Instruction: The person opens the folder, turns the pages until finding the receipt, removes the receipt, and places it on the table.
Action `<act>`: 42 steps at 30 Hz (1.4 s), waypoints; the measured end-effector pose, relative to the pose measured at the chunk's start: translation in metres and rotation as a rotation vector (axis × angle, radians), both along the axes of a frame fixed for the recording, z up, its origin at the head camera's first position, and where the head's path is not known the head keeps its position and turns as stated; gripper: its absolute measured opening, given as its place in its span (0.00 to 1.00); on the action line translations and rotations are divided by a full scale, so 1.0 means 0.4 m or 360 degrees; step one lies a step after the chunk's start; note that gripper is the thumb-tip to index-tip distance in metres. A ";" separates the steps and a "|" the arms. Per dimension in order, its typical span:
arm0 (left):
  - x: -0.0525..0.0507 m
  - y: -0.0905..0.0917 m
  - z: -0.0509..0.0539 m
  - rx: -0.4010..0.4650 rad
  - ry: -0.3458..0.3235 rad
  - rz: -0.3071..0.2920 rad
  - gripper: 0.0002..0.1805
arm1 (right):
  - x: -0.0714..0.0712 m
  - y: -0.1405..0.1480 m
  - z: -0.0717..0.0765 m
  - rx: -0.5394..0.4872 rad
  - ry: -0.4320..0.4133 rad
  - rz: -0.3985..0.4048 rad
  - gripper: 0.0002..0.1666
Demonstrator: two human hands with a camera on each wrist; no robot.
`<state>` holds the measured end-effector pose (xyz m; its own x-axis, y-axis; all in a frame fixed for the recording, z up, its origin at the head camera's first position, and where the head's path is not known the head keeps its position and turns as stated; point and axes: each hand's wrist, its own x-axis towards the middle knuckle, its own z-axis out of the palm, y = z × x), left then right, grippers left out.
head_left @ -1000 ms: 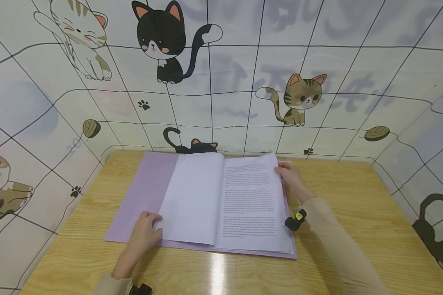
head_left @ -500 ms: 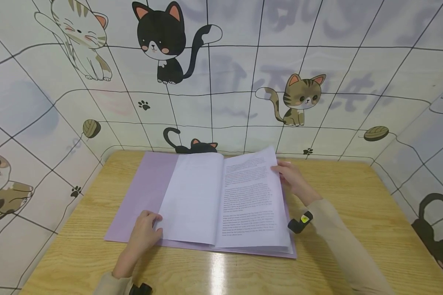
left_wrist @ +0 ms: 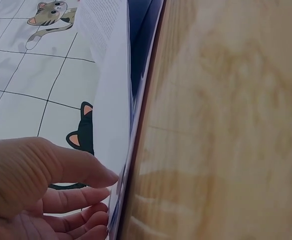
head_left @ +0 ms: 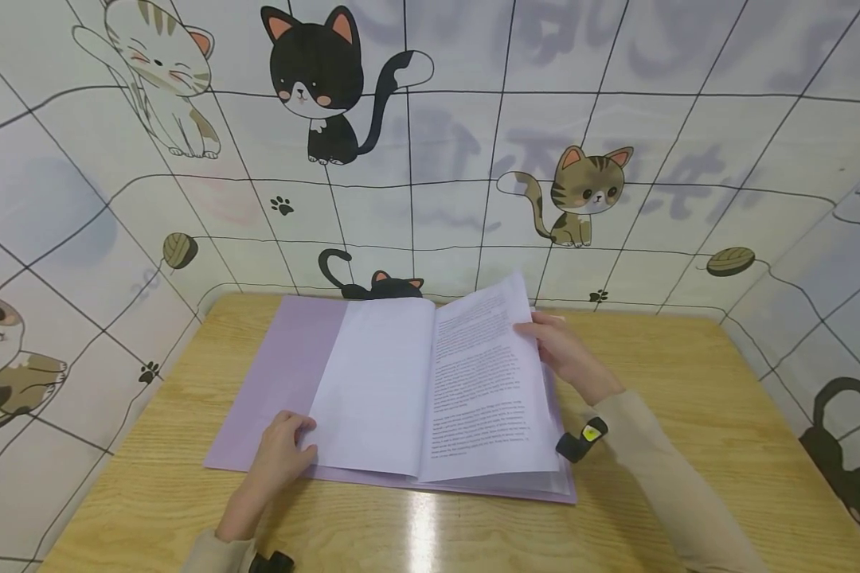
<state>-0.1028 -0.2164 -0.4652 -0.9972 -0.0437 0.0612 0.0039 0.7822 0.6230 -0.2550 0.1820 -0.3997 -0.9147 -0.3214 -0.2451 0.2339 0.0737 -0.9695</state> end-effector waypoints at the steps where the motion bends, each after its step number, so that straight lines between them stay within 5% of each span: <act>1: 0.000 -0.001 -0.001 0.0002 -0.0003 0.0000 0.15 | 0.002 -0.003 0.002 -0.0021 0.0000 0.0012 0.31; 25: -0.008 -0.028 -0.023 0.0102 0.0046 -0.0086 0.21 | 0.028 -0.104 0.042 -0.0278 -0.0080 0.0091 0.28; 42: -0.006 -0.023 -0.013 0.0115 0.0004 -0.0078 0.21 | 0.038 -0.223 0.054 -0.0335 -0.0069 0.0123 0.27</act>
<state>-0.1051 -0.2256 -0.4703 -0.9981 0.0007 0.0623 0.0428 0.7342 0.6776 -0.2398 0.0928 -0.3779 -0.8753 -0.4385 -0.2037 0.2772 -0.1099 -0.9545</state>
